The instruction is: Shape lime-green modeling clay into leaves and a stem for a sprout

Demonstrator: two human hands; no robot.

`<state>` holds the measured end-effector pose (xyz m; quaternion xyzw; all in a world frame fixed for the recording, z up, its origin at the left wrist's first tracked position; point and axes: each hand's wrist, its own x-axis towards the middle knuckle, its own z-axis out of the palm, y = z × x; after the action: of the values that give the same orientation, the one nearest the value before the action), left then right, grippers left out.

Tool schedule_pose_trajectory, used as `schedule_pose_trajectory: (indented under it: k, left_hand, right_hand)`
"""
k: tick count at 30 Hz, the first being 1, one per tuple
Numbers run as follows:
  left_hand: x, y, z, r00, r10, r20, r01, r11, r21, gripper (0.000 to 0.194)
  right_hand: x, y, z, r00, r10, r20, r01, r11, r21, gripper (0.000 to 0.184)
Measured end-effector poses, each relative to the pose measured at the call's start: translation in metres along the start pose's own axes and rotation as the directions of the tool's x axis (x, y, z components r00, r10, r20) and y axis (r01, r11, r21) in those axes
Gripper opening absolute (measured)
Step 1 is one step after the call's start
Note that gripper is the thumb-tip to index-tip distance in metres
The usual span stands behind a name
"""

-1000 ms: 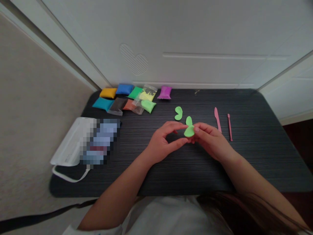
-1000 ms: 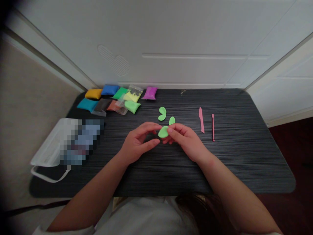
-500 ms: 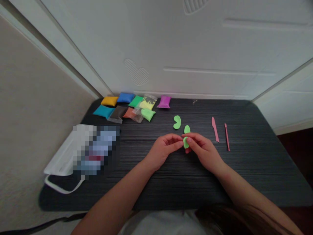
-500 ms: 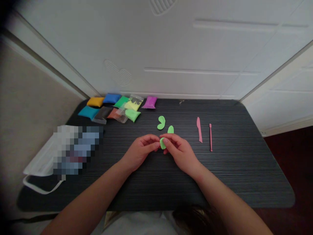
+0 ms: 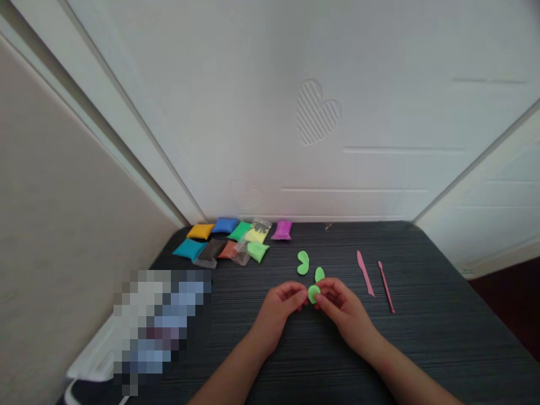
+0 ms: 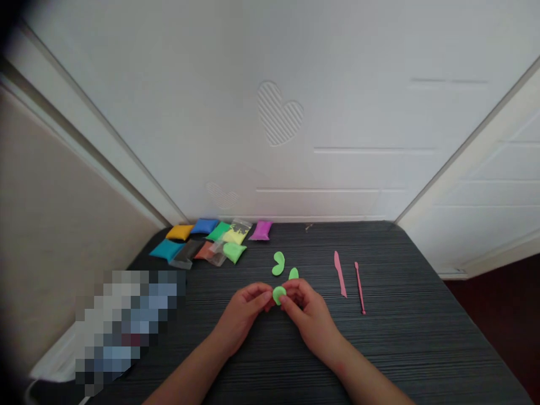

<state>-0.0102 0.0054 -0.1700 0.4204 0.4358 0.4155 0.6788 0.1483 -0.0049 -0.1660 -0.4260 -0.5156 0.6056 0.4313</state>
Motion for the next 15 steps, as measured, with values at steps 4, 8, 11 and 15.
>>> schedule_pose_trajectory:
  k: [4,8,11,15]
  left_hand:
    - [0.0006,0.001,-0.0008,1.0,0.026,-0.01,-0.026,0.998,0.062,0.017]
    - [0.0018,0.0001,-0.0021,0.998,0.069,0.006,-0.069,0.992,0.106,0.021]
    - [0.0033,-0.0032,-0.0039,0.996,0.086,0.029,-0.089,0.989,0.114,0.023]
    - [0.0058,-0.0075,-0.0062,0.993,0.113,0.045,-0.117,0.986,0.122,0.022]
  right_hand:
    - [0.003,0.0021,-0.0003,0.999,-0.04,-0.024,0.039,0.999,-0.018,0.017]
    - [0.0063,0.004,-0.0002,0.998,-0.055,0.013,0.054,0.998,0.039,0.017]
    - [0.0077,0.0056,0.0001,0.998,-0.06,0.03,0.058,0.995,0.085,0.017]
    - [0.0094,0.0089,-0.0001,0.996,-0.079,0.034,0.073,0.987,0.142,0.017]
